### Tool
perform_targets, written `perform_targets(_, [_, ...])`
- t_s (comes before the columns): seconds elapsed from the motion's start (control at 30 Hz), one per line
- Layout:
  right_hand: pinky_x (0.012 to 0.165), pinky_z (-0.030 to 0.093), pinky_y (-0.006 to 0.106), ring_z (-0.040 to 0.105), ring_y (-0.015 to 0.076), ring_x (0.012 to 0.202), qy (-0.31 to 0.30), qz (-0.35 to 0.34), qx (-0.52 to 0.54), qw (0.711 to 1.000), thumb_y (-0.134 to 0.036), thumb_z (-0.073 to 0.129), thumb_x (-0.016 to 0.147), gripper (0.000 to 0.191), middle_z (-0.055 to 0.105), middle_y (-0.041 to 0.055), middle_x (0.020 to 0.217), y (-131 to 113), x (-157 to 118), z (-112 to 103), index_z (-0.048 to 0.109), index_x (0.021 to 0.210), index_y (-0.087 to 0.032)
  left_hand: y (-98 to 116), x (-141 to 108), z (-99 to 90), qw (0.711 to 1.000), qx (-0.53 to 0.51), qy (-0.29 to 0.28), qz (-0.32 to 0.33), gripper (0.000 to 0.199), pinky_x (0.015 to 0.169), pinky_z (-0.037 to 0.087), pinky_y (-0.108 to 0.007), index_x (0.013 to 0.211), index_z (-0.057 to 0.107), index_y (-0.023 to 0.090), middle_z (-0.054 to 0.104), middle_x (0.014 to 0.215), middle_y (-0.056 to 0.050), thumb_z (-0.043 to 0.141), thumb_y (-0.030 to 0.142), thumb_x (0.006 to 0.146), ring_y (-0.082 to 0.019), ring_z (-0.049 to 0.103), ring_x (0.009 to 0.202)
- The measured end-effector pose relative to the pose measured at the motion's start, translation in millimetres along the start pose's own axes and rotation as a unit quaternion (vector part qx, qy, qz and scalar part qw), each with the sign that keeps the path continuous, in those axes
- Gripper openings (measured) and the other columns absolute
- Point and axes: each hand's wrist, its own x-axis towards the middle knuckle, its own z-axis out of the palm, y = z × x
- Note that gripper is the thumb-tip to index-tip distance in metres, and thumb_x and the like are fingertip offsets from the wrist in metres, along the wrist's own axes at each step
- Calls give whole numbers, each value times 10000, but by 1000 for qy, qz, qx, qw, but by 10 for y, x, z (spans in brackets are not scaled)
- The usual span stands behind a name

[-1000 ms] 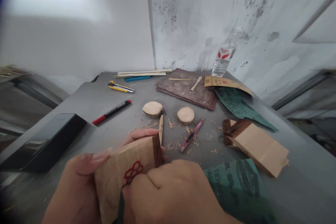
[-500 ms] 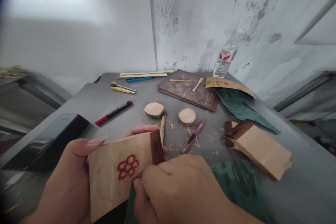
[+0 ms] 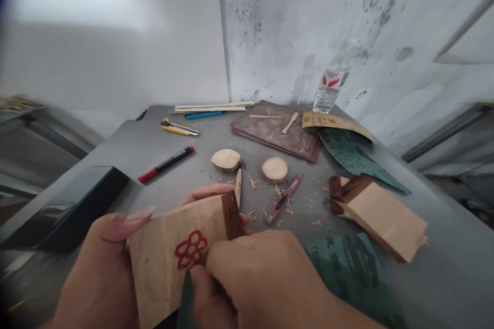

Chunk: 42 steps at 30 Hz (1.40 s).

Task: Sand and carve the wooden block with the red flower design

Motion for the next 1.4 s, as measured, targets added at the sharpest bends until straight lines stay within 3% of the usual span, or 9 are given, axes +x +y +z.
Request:
perform_targets(0.23, [481, 323, 230, 492, 60, 473, 4, -34, 5, 999, -244, 539, 980, 358, 535, -87, 551, 64, 53, 5, 468, 631, -213, 6, -33, 1, 999, -28, -10, 13, 698, 880, 528, -468, 1416, 608, 245, 777, 1092, -99, 415, 462, 782, -364, 708, 1026])
perform_targets(0.37, [487, 318, 226, 478, 67, 480, 10, -46, 22, 999, -240, 496, 980, 345, 510, -75, 553, 97, 25, 30, 444, 640, -216, 41, -37, 78, 999, -13, -33, 30, 709, 918, 514, -487, 1411, 606, 217, 768, 1119, -111, 404, 452, 774, -368, 696, 1057])
perform_targets(0.57, [487, 355, 219, 559, 72, 474, 18, -21, -13, 1000, -223, 573, 949, 318, 601, -73, 555, 59, 40, 21, 530, 634, -224, 4, -10, 125, 998, -12, -49, 30, 643, 963, 509, -509, 1332, 674, 238, 764, 1162, -108, 443, 459, 774, -377, 692, 1098])
perform_targets(0.77, [489, 410, 197, 679, 102, 569, 11, -9, -1, 1000, -262, 595, 948, 251, 713, -59, 636, 53, 68, -48, 647, 703, -248, 3, -142, -91, 997, -30, -73, 26, 575, 1039, 521, -415, 1353, 674, 237, 761, 1313, -87, 593, 463, 831, -313, 693, 1208])
perform_targets(0.87, [526, 445, 200, 719, 129, 646, -26, 28, 7, 999, -303, 624, 948, 196, 742, -45, 702, 29, 88, -107, 678, 768, -246, 11, -189, -173, 997, -34, -67, 18, 559, 1074, 504, -439, 1394, 639, 259, 740, 1356, -78, 564, 467, 880, -321, 675, 1250])
perform_targets(1.0, [530, 440, 212, 696, 127, 643, -60, 42, 37, 997, -306, 558, 988, 229, 727, -44, 733, 14, 104, -131, 682, 804, -250, -6, -184, -169, 997, -25, -65, 33, 605, 1074, 502, -420, 1439, 594, 240, 721, 1383, -89, 575, 448, 871, -318, 639, 1294])
perform_targets(1.17, [477, 394, 214, 640, 109, 566, -65, 52, 48, 995, -292, 538, 982, 274, 675, -55, 657, 24, 49, -97, 648, 736, -246, -45, -189, -135, 996, -34, -54, 54, 518, 1062, 492, -457, 1387, 635, 339, 712, 1361, -12, 583, 426, 879, -347, 590, 1327])
perform_targets(1.3, [459, 373, 214, 630, 108, 547, -53, 48, 51, 996, -302, 555, 959, 278, 655, -57, 621, 27, 55, -77, 630, 698, -244, -51, -222, -128, 998, 5, -37, 49, 585, 1064, 489, -413, 1423, 619, 280, 700, 1405, -74, 614, 477, 872, -331, 620, 1300])
perform_targets(1.4, [450, 359, 209, 628, 104, 542, -43, 51, 63, 996, -287, 573, 940, 269, 645, -61, 604, 35, 91, -66, 617, 679, -243, -57, -202, -121, 994, 58, -37, 81, 611, 1048, 476, -433, 1461, 580, 260, 686, 1403, -115, 579, 476, 889, -362, 607, 1304])
